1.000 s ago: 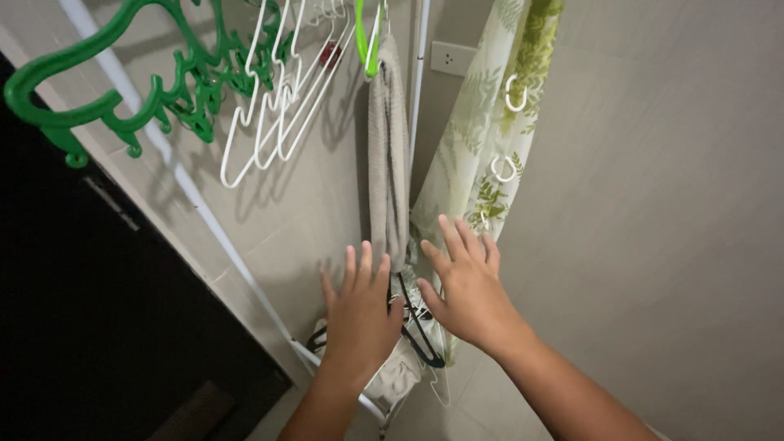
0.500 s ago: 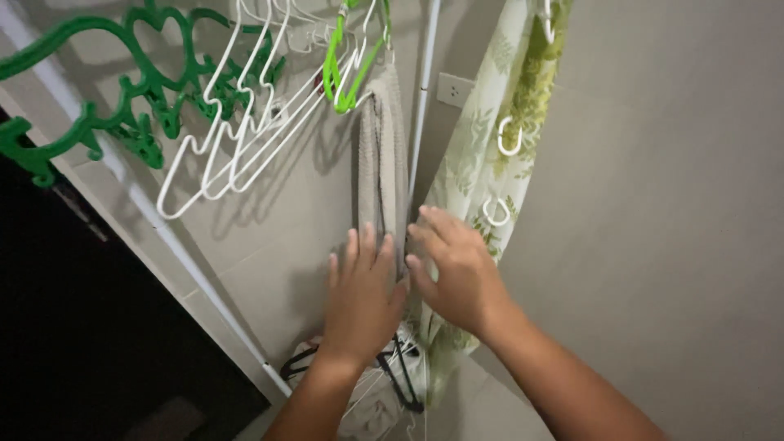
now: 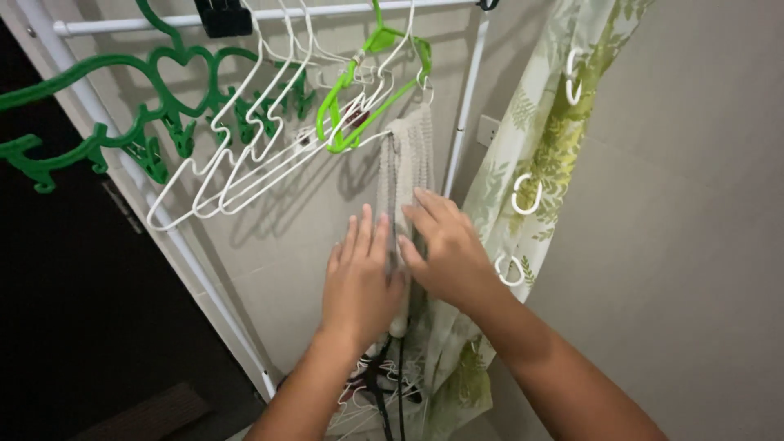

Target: The person hangs a towel on a hanger and places it on a drying rack. They then gather a bundle of empty hangers from the floor and hang them on the rack. Finally, they pick up another towel, place it on a hanger, and hang it on the rack.

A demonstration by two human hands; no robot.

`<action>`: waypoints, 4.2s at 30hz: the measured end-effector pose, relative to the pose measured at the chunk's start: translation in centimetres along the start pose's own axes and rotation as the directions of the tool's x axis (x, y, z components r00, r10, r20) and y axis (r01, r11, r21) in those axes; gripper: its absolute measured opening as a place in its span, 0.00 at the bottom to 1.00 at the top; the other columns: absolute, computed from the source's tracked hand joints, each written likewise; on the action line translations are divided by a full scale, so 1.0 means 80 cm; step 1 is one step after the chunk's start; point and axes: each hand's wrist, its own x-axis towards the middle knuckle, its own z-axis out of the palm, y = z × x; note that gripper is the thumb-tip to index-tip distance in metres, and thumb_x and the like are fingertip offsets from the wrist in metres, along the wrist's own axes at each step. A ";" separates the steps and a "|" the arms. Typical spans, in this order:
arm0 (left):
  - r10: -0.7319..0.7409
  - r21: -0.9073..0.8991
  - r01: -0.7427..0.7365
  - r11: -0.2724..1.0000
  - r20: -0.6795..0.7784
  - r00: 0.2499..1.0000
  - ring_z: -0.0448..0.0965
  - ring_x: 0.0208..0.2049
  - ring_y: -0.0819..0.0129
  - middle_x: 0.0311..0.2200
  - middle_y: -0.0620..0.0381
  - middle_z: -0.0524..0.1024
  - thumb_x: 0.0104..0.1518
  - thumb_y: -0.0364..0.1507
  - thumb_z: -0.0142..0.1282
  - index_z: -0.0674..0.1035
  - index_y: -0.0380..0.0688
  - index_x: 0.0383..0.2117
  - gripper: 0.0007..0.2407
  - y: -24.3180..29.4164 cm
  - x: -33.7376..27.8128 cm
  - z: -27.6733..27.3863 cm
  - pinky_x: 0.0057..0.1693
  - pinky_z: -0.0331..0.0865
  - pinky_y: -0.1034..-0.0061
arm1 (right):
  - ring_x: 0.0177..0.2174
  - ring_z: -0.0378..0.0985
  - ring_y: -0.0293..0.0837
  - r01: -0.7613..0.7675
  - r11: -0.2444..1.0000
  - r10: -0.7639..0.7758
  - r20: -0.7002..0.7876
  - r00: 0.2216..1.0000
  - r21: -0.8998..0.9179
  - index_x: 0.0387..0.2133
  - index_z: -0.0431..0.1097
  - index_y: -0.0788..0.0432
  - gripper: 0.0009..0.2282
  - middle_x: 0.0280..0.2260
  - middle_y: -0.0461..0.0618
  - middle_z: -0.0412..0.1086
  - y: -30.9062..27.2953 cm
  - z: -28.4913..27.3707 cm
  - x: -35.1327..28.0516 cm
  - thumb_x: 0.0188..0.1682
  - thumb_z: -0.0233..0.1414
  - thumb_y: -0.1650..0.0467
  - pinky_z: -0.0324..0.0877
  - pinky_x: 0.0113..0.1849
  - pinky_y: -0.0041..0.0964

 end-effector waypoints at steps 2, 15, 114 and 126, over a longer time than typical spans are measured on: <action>0.000 0.001 0.000 1.000 0.023 1.000 0.53 0.69 0.44 0.69 0.37 0.53 0.49 0.32 0.61 0.62 0.39 0.65 0.34 -0.006 0.007 -0.001 0.65 0.53 0.50 | 0.56 0.68 0.65 -0.014 1.000 0.015 -0.010 1.000 0.019 0.49 0.72 0.66 0.19 0.57 0.67 0.66 0.018 0.013 0.005 0.45 0.59 0.69 0.64 0.57 0.53; 0.044 -0.298 -0.048 0.953 -0.022 0.999 0.56 0.69 0.42 0.72 0.35 0.50 0.53 0.31 0.56 0.54 0.32 0.69 0.36 -0.060 0.078 0.032 0.70 0.54 0.60 | 0.60 0.59 0.68 -0.187 0.982 0.188 0.050 0.981 -0.017 0.58 0.63 0.68 0.28 0.62 0.72 0.58 0.055 0.062 0.053 0.44 0.57 0.67 0.54 0.60 0.54; -0.143 -0.603 -0.193 0.774 -0.463 0.875 0.76 0.38 0.61 0.36 0.51 0.74 0.69 0.30 0.49 0.83 0.41 0.42 0.09 -0.091 0.127 0.064 0.46 0.69 0.70 | 0.35 0.81 0.58 -0.429 0.895 0.447 -0.252 0.858 0.124 0.36 0.72 0.57 0.13 0.32 0.58 0.78 0.064 0.054 0.107 0.39 0.63 0.69 0.73 0.37 0.49; -0.353 -0.941 0.037 0.335 -0.089 0.932 0.80 0.35 0.74 0.37 0.57 0.81 0.67 0.35 0.49 0.82 0.37 0.45 0.14 -0.114 0.127 0.101 0.44 0.73 0.78 | 0.40 0.74 0.69 -0.295 0.954 0.293 -0.052 0.955 -0.047 0.48 0.60 0.59 0.24 0.43 0.64 0.68 0.022 0.069 0.064 0.38 0.61 0.72 0.69 0.38 0.59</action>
